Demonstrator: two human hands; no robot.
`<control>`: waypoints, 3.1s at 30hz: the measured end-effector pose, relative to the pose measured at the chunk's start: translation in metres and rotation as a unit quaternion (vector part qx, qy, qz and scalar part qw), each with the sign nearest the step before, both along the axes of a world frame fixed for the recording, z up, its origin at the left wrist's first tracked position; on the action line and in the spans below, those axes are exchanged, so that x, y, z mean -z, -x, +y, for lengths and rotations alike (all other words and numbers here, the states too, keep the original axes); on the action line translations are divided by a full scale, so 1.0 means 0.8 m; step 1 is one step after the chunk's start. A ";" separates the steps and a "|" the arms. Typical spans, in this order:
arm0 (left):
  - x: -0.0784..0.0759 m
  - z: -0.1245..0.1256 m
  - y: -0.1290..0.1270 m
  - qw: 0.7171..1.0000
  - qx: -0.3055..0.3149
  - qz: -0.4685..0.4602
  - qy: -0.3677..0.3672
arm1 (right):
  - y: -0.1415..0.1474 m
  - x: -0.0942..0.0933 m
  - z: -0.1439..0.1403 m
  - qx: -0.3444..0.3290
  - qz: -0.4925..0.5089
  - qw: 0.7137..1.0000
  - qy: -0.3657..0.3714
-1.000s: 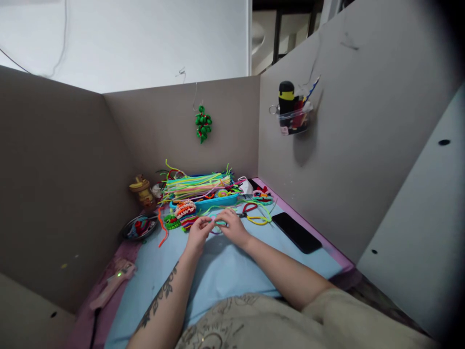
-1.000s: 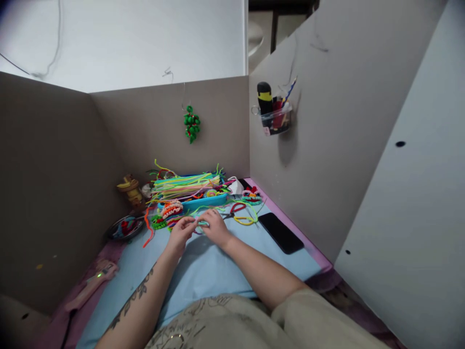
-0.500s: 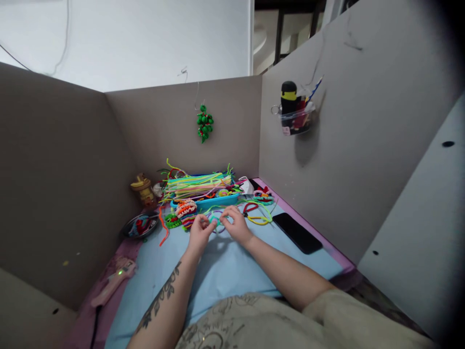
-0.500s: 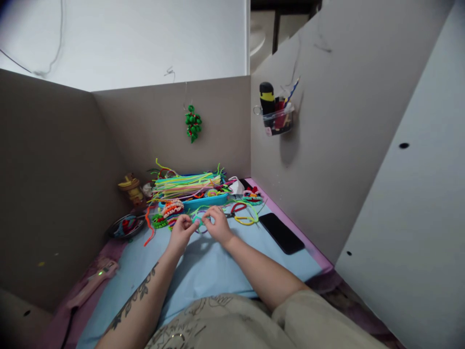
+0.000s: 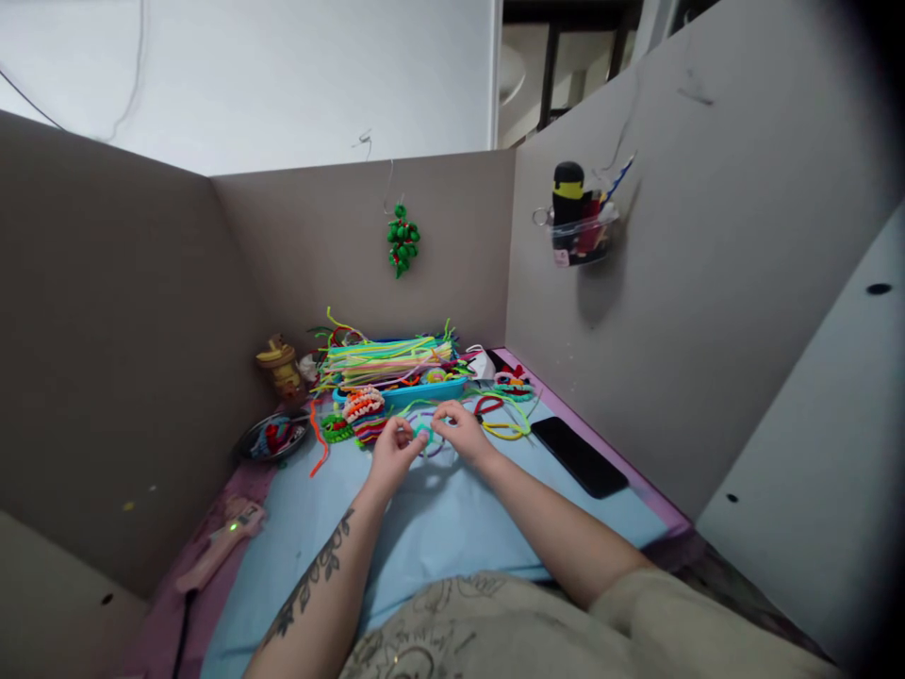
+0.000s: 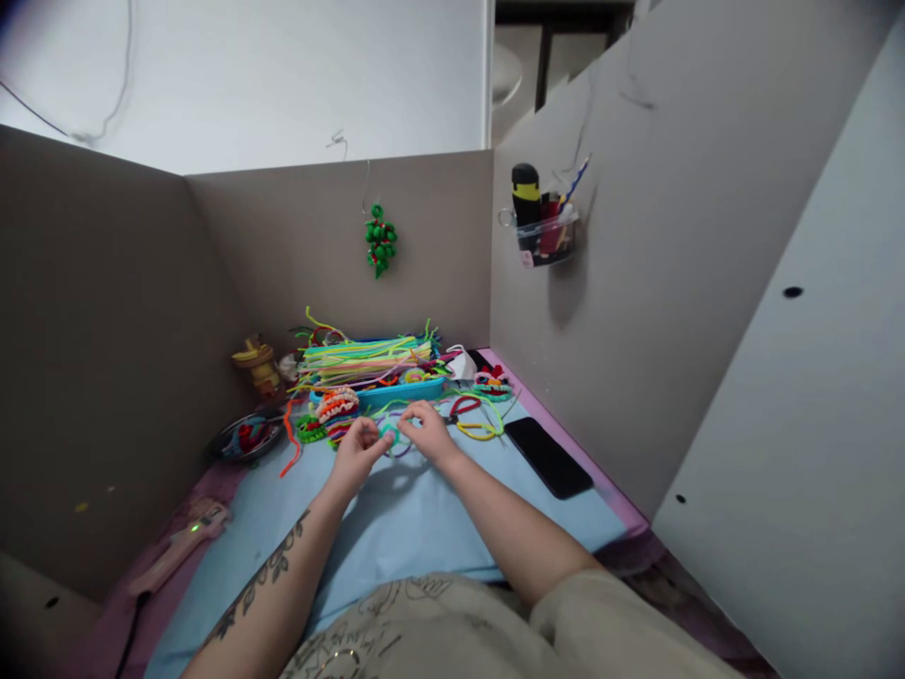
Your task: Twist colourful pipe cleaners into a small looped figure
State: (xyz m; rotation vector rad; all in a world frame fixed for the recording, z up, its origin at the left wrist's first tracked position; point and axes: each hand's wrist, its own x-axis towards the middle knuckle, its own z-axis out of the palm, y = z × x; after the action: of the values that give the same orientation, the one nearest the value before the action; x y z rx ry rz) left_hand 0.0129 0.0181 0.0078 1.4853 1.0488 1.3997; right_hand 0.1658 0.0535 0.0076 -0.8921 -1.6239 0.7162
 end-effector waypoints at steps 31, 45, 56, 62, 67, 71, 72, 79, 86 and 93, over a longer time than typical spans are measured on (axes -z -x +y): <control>-0.003 -0.010 -0.010 0.994 -0.090 -0.002 -0.059 | 0.015 0.004 -0.015 0.028 0.029 0.999 -0.035; -0.004 -0.006 -0.008 0.993 -0.105 -0.005 -0.045 | 0.007 0.000 -0.008 0.044 0.025 0.999 -0.019; -0.002 -0.007 -0.008 0.995 -0.095 -0.008 -0.028 | 0.008 0.006 -0.003 0.071 0.013 0.997 -0.023; 0.000 -0.005 -0.007 0.998 -0.066 -0.014 -0.007 | 0.007 0.009 0.000 0.067 0.020 0.997 -0.013; 0.000 -0.004 -0.005 0.997 -0.073 -0.026 -0.007 | 0.004 0.007 -0.001 0.101 0.017 0.994 -0.026; -0.001 0.000 0.000 0.992 -0.119 -0.040 -0.015 | 0.001 -0.002 -0.009 0.150 -0.016 0.982 -0.115; -0.001 0.001 0.001 0.990 -0.129 -0.044 -0.017 | 0.002 -0.003 -0.012 0.150 -0.034 0.979 -0.135; 0.000 0.003 0.002 0.989 -0.144 -0.033 -0.020 | 0.012 -0.002 -0.024 0.095 -0.124 0.969 -0.192; -0.001 0.000 -0.002 0.994 -0.109 -0.021 -0.016 | 0.011 0.000 -0.019 0.065 -0.097 0.982 -0.151; 0.001 0.001 0.000 0.998 -0.059 -0.025 -0.012 | 0.011 0.002 -0.013 0.036 -0.084 0.990 -0.108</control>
State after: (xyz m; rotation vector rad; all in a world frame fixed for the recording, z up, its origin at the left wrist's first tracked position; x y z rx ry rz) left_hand 0.0131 0.0191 0.0072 1.4162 1.1077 1.5293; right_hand 0.1573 0.0433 0.0058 -0.8651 -1.7701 0.4148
